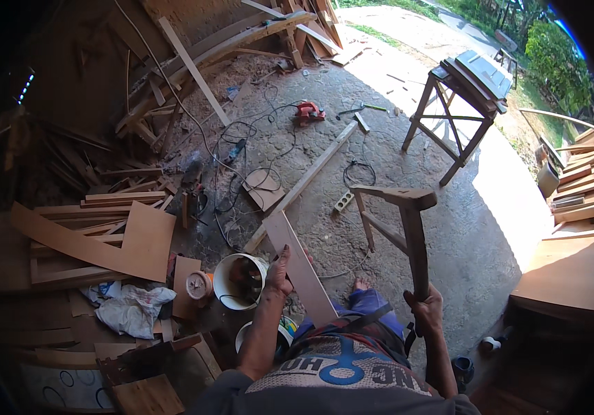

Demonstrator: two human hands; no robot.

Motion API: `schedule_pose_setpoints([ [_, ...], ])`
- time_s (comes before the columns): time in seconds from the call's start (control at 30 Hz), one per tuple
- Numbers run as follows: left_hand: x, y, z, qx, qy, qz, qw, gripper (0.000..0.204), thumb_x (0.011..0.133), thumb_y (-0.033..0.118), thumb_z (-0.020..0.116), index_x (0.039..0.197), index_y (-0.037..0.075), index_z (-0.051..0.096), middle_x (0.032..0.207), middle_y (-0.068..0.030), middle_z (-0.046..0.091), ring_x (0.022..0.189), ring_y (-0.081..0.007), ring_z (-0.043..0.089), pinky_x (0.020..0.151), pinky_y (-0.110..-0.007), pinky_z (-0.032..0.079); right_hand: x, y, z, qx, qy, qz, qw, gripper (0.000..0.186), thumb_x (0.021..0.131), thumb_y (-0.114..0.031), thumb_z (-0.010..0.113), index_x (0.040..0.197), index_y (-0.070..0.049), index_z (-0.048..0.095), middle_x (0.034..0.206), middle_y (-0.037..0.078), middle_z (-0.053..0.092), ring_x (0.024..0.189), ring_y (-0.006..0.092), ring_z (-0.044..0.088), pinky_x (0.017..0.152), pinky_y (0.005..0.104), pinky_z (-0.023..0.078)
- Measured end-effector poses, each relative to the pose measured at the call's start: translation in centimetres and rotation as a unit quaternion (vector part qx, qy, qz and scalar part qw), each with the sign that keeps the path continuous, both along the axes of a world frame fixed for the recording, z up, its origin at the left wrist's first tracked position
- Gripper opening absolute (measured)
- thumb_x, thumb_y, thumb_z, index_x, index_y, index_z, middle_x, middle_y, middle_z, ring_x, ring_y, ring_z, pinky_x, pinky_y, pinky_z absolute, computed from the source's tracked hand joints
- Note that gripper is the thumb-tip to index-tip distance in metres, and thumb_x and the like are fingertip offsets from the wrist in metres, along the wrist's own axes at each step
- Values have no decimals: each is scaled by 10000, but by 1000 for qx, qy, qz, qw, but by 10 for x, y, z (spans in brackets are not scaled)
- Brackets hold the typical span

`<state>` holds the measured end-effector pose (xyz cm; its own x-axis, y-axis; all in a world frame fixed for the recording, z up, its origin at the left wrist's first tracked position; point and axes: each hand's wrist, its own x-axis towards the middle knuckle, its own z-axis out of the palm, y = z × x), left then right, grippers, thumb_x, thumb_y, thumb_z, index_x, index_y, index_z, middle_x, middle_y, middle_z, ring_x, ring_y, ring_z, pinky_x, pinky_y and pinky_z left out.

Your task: The person gathers several pieces of wood and sits on the floor. They use a curved blade tool to shave and shape the edges of a wooden plank, creating wood shavings. The person then uses a hand saw to cut the wood and continues to refine the shape with the blade.

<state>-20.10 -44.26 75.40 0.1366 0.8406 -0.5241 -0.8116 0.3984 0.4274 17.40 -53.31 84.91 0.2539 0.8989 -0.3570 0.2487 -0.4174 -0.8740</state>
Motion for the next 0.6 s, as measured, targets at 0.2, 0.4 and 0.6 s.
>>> schedule_pose_setpoints([
  [0.2,17,80,-1,31,90,-33,995,452,968,326,680,1285,26,562,1119,-137,683,996,-282,687,861,-451,576,-10,175,9,-1,47,31,998,247,847,-172,767,842,-83,537,657,-40,518,537,69,500,479,269,417],
  [0.4,-57,227,-44,-29,66,65,995,453,962,273,694,1313,25,550,1194,-151,657,1053,-281,668,885,-451,568,-73,359,-11,10,92,41,995,242,857,-170,756,850,-87,529,646,-23,538,515,80,520,462,275,428],
  [0.6,-214,394,-19,17,417,176,892,473,968,113,653,1389,-6,473,1269,-123,593,1133,-245,596,973,-386,491,-188,548,-11,4,106,31,994,203,874,-188,725,851,-76,557,633,-5,548,514,100,533,466,280,435],
])
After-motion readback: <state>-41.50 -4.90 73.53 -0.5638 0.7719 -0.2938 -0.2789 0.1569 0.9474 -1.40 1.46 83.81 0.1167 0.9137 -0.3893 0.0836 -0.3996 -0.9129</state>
